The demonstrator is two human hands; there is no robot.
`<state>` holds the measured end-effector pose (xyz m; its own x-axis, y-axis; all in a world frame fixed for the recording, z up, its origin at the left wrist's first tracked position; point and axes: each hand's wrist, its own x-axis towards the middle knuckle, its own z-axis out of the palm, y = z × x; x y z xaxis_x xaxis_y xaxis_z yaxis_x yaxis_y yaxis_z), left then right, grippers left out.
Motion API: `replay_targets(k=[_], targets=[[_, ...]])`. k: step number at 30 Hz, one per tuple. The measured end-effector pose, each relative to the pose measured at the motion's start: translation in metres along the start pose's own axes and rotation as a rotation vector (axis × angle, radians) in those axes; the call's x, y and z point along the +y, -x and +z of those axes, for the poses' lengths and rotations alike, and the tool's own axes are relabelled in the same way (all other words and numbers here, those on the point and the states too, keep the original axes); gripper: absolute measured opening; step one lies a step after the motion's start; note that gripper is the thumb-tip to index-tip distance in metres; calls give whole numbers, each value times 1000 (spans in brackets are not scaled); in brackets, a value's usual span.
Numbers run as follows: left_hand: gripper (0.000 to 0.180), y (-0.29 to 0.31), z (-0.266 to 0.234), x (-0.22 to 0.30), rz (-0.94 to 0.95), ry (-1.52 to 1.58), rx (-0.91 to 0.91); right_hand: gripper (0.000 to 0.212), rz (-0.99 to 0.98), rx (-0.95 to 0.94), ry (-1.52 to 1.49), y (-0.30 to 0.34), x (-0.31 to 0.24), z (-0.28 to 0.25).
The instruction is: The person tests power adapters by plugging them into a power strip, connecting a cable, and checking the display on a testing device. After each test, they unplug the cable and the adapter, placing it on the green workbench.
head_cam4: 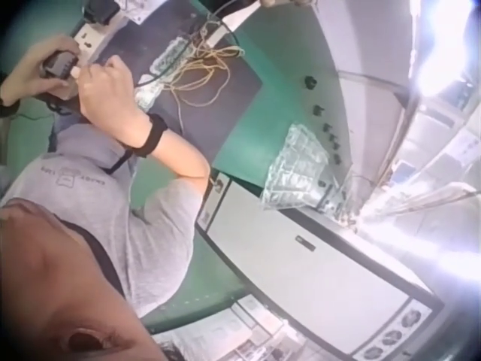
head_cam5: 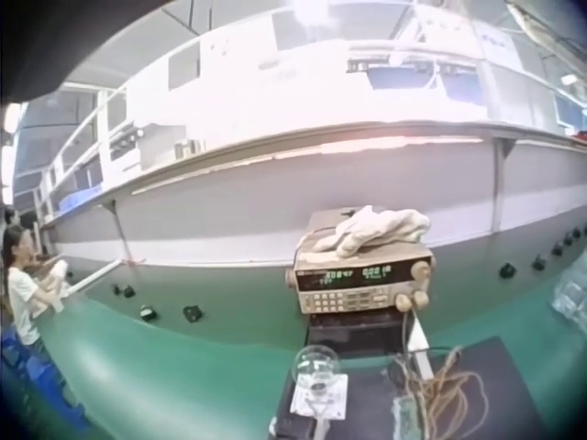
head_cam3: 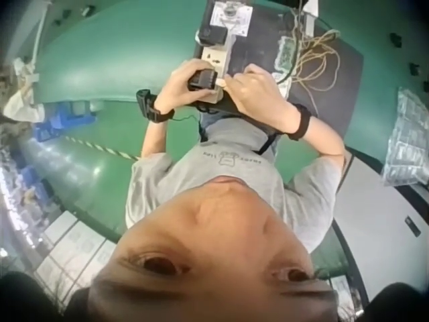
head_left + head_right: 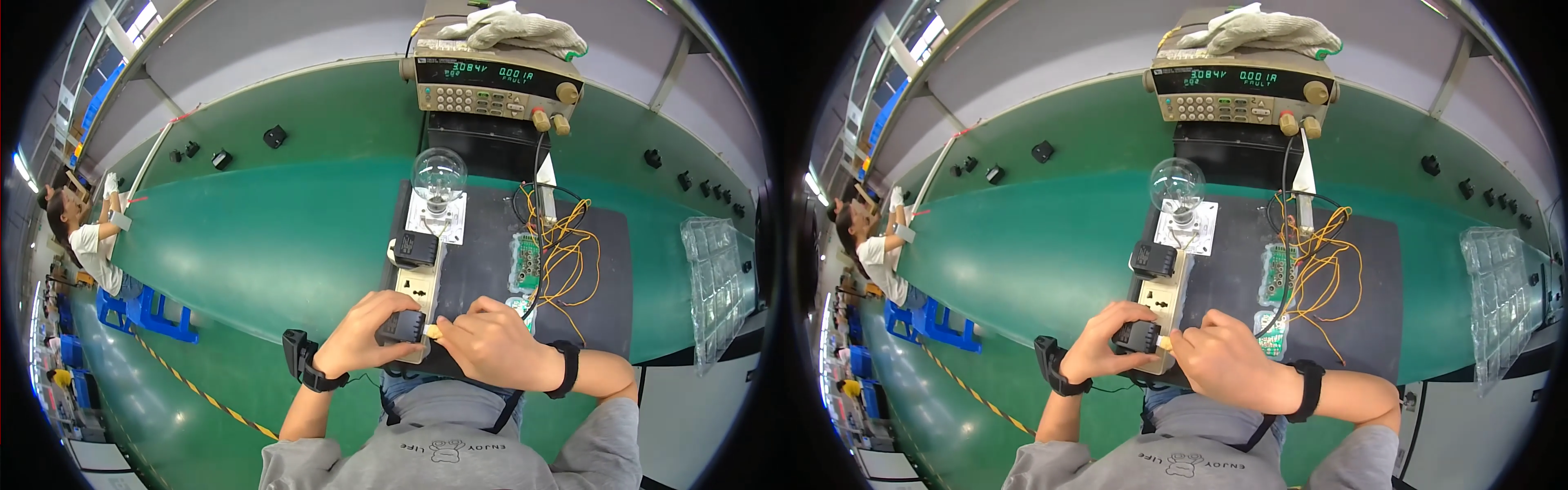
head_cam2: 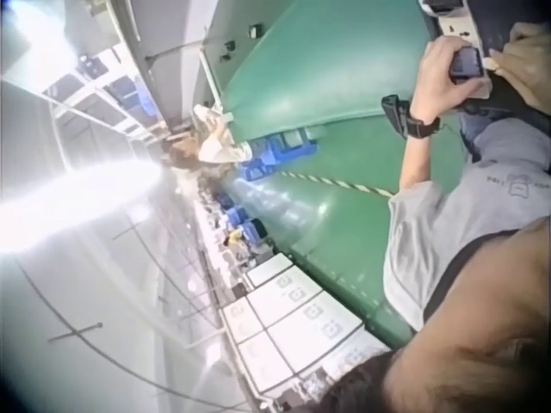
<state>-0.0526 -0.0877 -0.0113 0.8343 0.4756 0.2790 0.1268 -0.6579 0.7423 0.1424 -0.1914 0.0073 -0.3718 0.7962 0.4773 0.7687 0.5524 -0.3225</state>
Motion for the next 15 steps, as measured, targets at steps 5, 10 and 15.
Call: replay_targets(k=[5,10,15], targets=[[52,2,14,-2,-35,56,105,22,-55,-196,149,-5,0,-11],[51,13,31,-7,-48,118,275,30,-95,-264,196,-9,-5,-11],[51,8,33,-14,-16,142,280,28,-95,-217,200,-7,-3,-9]])
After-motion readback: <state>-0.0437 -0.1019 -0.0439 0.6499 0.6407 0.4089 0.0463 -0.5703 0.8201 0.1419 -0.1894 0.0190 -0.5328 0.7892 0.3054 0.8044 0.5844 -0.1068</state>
